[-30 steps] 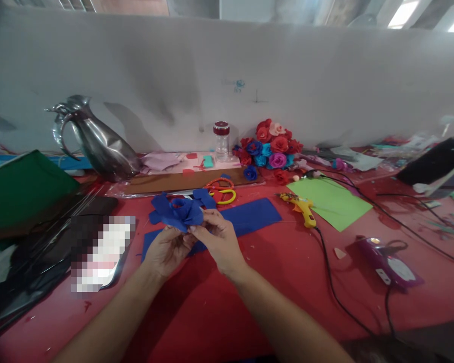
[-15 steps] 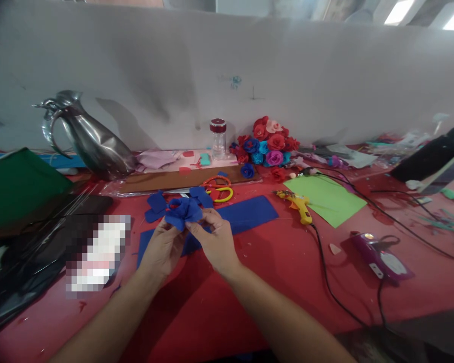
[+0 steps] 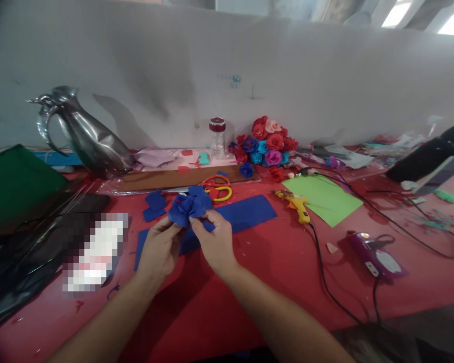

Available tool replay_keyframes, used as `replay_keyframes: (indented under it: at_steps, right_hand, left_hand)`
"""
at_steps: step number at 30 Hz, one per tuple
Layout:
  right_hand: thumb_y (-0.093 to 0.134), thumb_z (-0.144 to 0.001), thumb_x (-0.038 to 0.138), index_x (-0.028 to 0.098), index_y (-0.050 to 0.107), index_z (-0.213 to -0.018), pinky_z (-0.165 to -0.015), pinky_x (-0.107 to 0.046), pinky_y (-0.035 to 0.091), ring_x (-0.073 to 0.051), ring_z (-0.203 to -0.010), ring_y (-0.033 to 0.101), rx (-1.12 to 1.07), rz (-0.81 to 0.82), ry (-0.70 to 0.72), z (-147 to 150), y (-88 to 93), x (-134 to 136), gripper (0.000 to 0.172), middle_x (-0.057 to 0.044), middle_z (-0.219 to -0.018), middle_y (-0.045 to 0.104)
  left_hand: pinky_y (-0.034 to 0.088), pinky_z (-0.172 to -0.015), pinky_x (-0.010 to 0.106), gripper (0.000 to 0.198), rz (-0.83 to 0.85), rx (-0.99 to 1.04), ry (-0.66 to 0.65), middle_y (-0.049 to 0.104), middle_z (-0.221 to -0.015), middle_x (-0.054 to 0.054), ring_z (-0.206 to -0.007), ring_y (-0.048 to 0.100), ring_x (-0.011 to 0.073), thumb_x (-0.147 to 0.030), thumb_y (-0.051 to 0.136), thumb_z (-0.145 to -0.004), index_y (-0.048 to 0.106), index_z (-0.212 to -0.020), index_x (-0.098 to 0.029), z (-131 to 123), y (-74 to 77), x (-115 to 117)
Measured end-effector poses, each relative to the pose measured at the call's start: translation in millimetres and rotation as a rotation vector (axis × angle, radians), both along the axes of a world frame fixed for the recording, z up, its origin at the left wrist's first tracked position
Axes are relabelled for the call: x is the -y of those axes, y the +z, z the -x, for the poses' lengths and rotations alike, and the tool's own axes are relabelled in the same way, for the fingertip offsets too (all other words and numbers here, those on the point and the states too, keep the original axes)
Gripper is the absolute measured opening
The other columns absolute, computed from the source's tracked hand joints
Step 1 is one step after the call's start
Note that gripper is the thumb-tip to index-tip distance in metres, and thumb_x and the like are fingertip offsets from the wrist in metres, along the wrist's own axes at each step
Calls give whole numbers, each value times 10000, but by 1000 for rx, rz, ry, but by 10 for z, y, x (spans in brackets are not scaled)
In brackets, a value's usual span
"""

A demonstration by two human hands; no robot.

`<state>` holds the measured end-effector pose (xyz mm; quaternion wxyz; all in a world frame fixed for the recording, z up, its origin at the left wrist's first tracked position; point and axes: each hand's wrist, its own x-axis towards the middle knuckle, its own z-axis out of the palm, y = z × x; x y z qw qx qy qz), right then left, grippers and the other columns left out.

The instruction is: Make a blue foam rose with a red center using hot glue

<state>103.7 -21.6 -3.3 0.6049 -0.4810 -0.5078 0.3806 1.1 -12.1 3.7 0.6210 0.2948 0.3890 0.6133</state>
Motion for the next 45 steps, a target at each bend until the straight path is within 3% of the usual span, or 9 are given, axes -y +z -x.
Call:
replay_keyframes:
  at_steps: [6,10,17,25,31,36,45]
  right_hand:
    - [600,-765,269,181,696,-761,-704,-289,492,-170,-705,617,41,44,-82,-18,-6,-35,131,-12,-742,709]
    - [595,-755,258,177,695,-737,-692,-288,487,-171,-692,612,64,67,-84,-35,-26,-60,129,-13,-727,707]
    - [609,-762,276,172,697,-784,-704,-289,486,-166,-711,613,35,53,-94,-39,-13,-41,138,-26,-761,710]
    - [602,-760,270,170,696,-763,-720,-288,479,-168,-716,610,42,68,-50,-7,-65,-58,138,-24,-762,709]
    - [599,-772,279,170,694,-769,-735,-281,472,-163,-722,591,57,51,-32,-29,-65,-68,145,-23,-758,698]
    - [602,-774,280,173,697,-792,-742,-284,474,-167,-729,594,44,41,-25,-37,-33,-47,145,-21,-760,694]
    - [589,-778,274,170,693,-788,-751,-290,465,-168,-742,584,37,36,8,-33,-34,-32,148,-23,-760,679]
  left_hand:
    - [502,-760,311,180,69,71,-21,727,-706,21,-751,661,182,-297,819,-556,723,-659,-184,-7,-9,33]
    - [494,-751,309,231,94,14,-53,728,-707,26,-745,661,181,-329,835,-550,735,-691,-176,-28,25,49]
    - [457,-655,239,260,188,-11,89,719,-693,17,-697,633,141,-330,861,-493,726,-660,-184,10,-42,-39]
    - [457,-752,288,172,92,34,-31,694,-670,11,-700,606,149,-315,804,-588,710,-629,-176,-18,-21,-11]
    - [433,-882,317,73,-44,-85,-64,712,-797,20,-890,621,195,-182,725,-574,734,-647,-188,21,-40,-19]
    - [450,-897,348,146,-120,-161,-78,729,-822,29,-873,629,202,-213,701,-635,766,-765,-198,66,-32,-31]
    - [505,-760,308,107,-172,-314,83,714,-680,1,-701,616,172,-257,736,-630,770,-718,-206,85,-58,-24]
